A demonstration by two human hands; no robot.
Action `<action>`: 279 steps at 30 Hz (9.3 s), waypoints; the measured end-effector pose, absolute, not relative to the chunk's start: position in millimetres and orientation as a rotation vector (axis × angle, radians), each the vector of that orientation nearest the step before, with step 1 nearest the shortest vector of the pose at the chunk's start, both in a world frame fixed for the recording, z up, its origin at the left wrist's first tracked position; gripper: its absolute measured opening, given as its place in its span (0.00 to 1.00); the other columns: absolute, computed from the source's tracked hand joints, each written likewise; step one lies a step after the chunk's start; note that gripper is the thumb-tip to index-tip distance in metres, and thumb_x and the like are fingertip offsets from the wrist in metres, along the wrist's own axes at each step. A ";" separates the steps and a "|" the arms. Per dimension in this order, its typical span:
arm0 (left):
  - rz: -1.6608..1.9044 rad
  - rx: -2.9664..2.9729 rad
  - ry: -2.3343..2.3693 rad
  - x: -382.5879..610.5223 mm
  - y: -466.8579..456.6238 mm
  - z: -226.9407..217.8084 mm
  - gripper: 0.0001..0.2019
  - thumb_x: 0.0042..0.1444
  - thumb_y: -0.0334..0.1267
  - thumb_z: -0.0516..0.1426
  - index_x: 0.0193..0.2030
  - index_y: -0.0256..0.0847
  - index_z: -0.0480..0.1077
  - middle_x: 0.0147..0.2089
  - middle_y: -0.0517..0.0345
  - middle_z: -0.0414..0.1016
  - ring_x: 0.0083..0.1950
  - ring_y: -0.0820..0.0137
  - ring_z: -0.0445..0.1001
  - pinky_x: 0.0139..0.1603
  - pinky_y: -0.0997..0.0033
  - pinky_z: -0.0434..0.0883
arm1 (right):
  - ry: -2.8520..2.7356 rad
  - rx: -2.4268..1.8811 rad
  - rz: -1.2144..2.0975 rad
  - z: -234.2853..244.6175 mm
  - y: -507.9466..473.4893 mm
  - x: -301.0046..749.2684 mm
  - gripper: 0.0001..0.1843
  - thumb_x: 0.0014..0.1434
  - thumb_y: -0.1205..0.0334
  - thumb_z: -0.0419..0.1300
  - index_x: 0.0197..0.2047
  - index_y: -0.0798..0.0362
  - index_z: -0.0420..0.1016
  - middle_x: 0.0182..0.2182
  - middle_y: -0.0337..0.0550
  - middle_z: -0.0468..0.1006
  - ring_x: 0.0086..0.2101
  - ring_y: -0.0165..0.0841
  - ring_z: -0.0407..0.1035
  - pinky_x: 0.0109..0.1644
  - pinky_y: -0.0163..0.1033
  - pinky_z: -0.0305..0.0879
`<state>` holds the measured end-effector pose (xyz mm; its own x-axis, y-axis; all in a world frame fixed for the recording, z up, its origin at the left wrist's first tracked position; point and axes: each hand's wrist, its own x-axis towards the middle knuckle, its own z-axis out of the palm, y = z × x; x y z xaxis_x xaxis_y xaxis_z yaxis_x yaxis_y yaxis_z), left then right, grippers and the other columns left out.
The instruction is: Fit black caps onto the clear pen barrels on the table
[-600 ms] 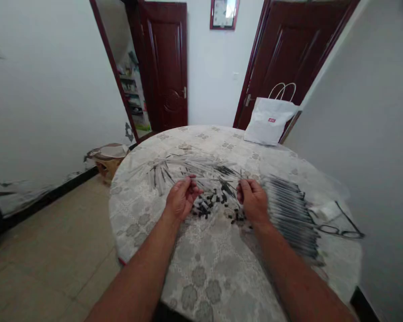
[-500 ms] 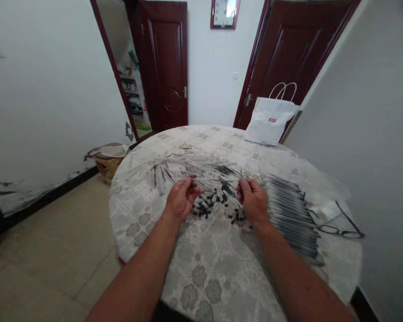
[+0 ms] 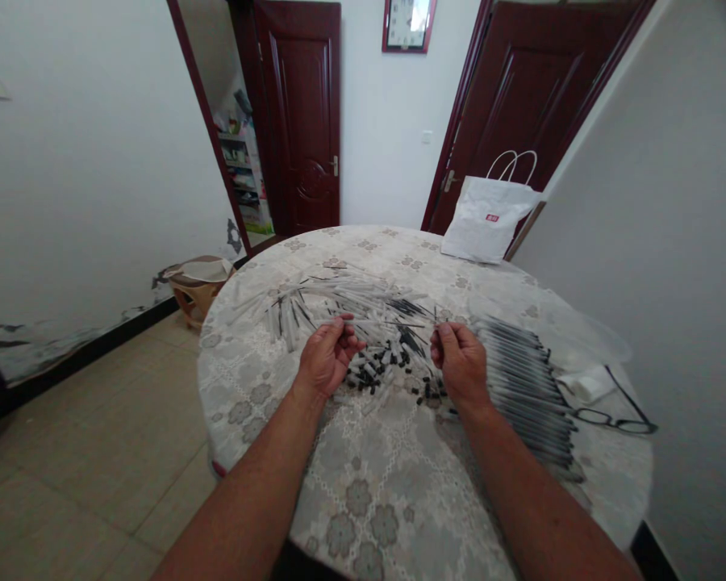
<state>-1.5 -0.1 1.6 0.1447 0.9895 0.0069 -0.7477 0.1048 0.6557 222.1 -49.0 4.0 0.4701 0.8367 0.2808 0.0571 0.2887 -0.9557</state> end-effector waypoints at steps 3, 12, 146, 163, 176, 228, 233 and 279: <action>1.346 0.610 0.506 -1.0 0.1 0.7 0.12 0.59 0.37 0.65 0.47 0.32 0.77 0.32 0.58 0.75 0.28 0.76 0.75 0.36 0.69 0.81 | -0.994 -1.198 0.623 4.6 -49.4 220.0 0.20 0.62 0.42 0.63 0.34 0.52 0.73 0.23 0.34 0.73 0.19 0.25 0.63 0.19 0.29 0.58; 1.340 0.676 0.536 0.4 0.2 -0.7 0.14 0.57 0.39 0.67 0.47 0.33 0.77 0.33 0.59 0.74 0.29 0.76 0.74 0.37 0.68 0.81 | -1.062 -1.208 0.517 5.8 -52.7 220.4 0.19 0.63 0.44 0.62 0.35 0.52 0.75 0.23 0.35 0.73 0.20 0.27 0.64 0.21 0.31 0.59; 1.072 0.667 0.545 14.9 -18.4 2.2 0.11 0.53 0.30 0.67 0.44 0.34 0.78 0.41 0.49 0.84 0.43 0.64 0.84 0.44 0.68 0.81 | -1.499 -1.320 0.682 4.4 -62.2 198.8 0.12 0.63 0.52 0.61 0.44 0.51 0.75 0.31 0.40 0.80 0.30 0.33 0.74 0.35 0.36 0.68; 1.022 0.746 0.575 19.6 -21.4 1.3 0.14 0.50 0.32 0.71 0.43 0.33 0.79 0.38 0.47 0.84 0.43 0.63 0.83 0.46 0.66 0.79 | -1.309 -1.228 0.786 -2.5 -60.7 189.1 0.14 0.60 0.51 0.65 0.44 0.51 0.77 0.32 0.41 0.80 0.29 0.32 0.71 0.30 0.35 0.67; 1.021 0.854 0.621 19.5 -21.9 1.1 0.14 0.50 0.37 0.71 0.42 0.34 0.80 0.39 0.47 0.83 0.41 0.64 0.82 0.46 0.65 0.78 | -1.500 -1.264 0.501 -0.6 -65.3 190.7 0.10 0.64 0.54 0.62 0.43 0.50 0.79 0.38 0.44 0.81 0.38 0.35 0.75 0.43 0.39 0.70; 1.012 0.882 0.658 23.1 -24.7 -6.1 0.18 0.48 0.42 0.72 0.42 0.34 0.80 0.33 0.51 0.80 0.36 0.68 0.79 0.42 0.65 0.78 | -1.566 -1.283 0.531 -11.5 -68.6 194.9 0.12 0.69 0.50 0.55 0.44 0.49 0.71 0.30 0.38 0.76 0.30 0.35 0.70 0.36 0.38 0.64; 1.004 0.888 0.651 22.5 -23.8 -8.9 0.18 0.48 0.42 0.72 0.43 0.34 0.80 0.33 0.51 0.80 0.36 0.68 0.79 0.42 0.65 0.77 | -1.631 -1.300 0.542 -12.3 -67.9 193.9 0.13 0.71 0.51 0.53 0.39 0.49 0.70 0.28 0.37 0.74 0.29 0.34 0.68 0.35 0.38 0.62; 1.024 0.984 0.697 22.5 -24.6 -2.8 0.19 0.47 0.46 0.71 0.41 0.35 0.80 0.32 0.53 0.79 0.34 0.67 0.77 0.40 0.62 0.77 | -1.619 -1.283 0.658 -3.8 -70.7 190.7 0.16 0.71 0.52 0.49 0.34 0.48 0.68 0.23 0.34 0.71 0.26 0.32 0.65 0.32 0.37 0.60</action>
<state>22.5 -24.6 -2.8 0.3804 0.9242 -0.0334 -0.3699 0.1851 0.9104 190.7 -70.7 -3.8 -0.0151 0.9414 0.3369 0.4394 0.3089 -0.8435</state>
